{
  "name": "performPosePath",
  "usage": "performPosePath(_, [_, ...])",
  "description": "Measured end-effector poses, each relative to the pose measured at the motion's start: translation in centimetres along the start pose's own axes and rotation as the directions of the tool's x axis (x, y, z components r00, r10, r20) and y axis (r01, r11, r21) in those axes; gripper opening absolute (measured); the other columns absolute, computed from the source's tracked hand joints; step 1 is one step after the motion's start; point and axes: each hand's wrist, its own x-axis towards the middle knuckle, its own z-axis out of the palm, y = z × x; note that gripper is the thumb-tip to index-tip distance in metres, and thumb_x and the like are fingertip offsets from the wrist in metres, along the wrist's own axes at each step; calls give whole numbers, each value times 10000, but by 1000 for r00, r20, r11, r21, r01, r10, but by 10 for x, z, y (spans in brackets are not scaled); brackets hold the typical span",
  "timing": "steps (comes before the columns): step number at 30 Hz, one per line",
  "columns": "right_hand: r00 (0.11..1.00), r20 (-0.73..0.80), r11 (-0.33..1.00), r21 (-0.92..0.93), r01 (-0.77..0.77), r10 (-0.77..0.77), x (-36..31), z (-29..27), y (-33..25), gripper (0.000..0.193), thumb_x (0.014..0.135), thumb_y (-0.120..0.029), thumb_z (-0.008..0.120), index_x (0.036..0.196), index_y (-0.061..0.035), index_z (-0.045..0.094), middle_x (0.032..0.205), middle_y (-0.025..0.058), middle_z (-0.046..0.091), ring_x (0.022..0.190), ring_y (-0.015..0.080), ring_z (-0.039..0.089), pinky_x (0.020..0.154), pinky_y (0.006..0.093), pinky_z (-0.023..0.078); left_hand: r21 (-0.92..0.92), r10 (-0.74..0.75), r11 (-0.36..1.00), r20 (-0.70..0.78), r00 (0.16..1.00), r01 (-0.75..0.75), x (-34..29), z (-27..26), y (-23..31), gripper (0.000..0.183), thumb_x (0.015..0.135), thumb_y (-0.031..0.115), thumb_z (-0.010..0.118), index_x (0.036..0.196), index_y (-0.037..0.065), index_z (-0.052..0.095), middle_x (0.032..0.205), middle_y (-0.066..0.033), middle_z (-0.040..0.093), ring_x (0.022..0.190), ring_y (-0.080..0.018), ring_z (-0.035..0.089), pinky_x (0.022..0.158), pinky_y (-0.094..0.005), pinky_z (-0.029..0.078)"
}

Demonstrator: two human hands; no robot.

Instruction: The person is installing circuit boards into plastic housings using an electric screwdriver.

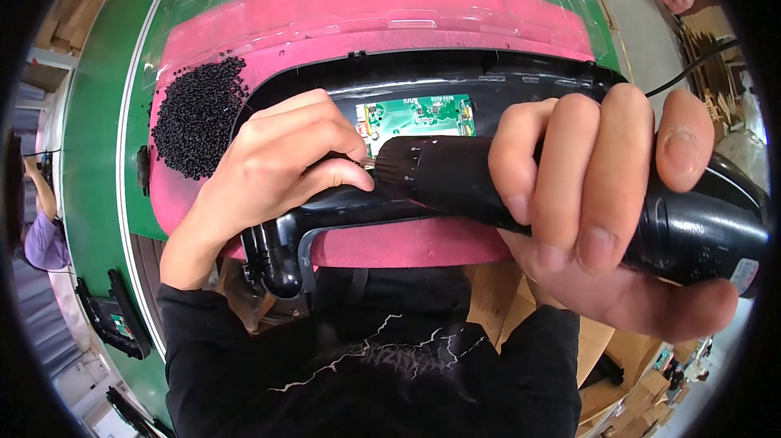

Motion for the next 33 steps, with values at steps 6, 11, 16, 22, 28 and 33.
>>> performPosePath(6, [995, -35, 996, 2, 91, -91, -3, -8, 11, 467, 674, -339, 773, 925, -79, 478, 581, -25, 535, 423, 83, 490, 467, 200, 400, -30, -3, 1000, 45, 999, 4, 3, 12, -6, 237, 676, 94, 798, 804, 11, 617, 736, -68, 593, 669, -241, 574, 583, -347, 463])
performPosePath(11, [996, 28, 995, 54, 88, -89, -1, -17, 13, 483, 670, -341, 780, 942, -76, 482, 594, -16, 546, 455, 77, 509, 477, 202, 410, -29, 34, 999, 34, 999, -33, 5, 10, -9, 247, 652, 89, 803, 820, 2, 645, 744, -73, 623, 645, -227, 572, 552, -324, 450])
performPosePath(16, [996, -68, 984, -170, 53, -66, 2, -23, -5, 509, 654, -344, 802, 955, -86, 483, 652, -34, 545, 495, 61, 490, 547, 196, 375, 24, 11, 1000, -133, 991, -8, 8, 11, -7, 204, 688, 101, 787, 836, -3, 692, 725, -68, 660, 615, -197, 581, 540, -292, 441])
performPosePath(22, [995, -87, 925, -372, -80, 51, 21, -57, -22, 565, 755, -538, 661, 991, -47, 512, 704, -15, 503, 551, 78, 421, 594, 240, 324, 54, -167, 984, -28, 986, 168, 5, 13, -8, 176, 741, -33, 719, 911, -25, 675, 757, -101, 659, 675, -226, 621, 579, -318, 475])
performPosePath(28, [994, -57, 910, -401, -110, 94, 26, -78, -13, 552, 819, -555, 571, 1004, -38, 515, 708, 0, 497, 565, 87, 410, 603, 253, 326, 59, -256, 966, 110, 960, 251, 7, 17, -18, 310, 733, -112, 616, 1037, -55, 628, 856, -171, 663, 811, -328, 638, 722, -394, 524])
performPosePath(33, [992, -24, 908, -400, -125, 126, 29, -83, -1, 555, 862, -566, 512, 1013, -32, 517, 710, 10, 494, 574, 93, 403, 609, 262, 328, 120, -212, 972, 98, 972, 200, 4, 18, -26, 264, 770, -99, 611, 1015, -18, 664, 788, -137, 656, 730, -284, 639, 671, -358, 527])
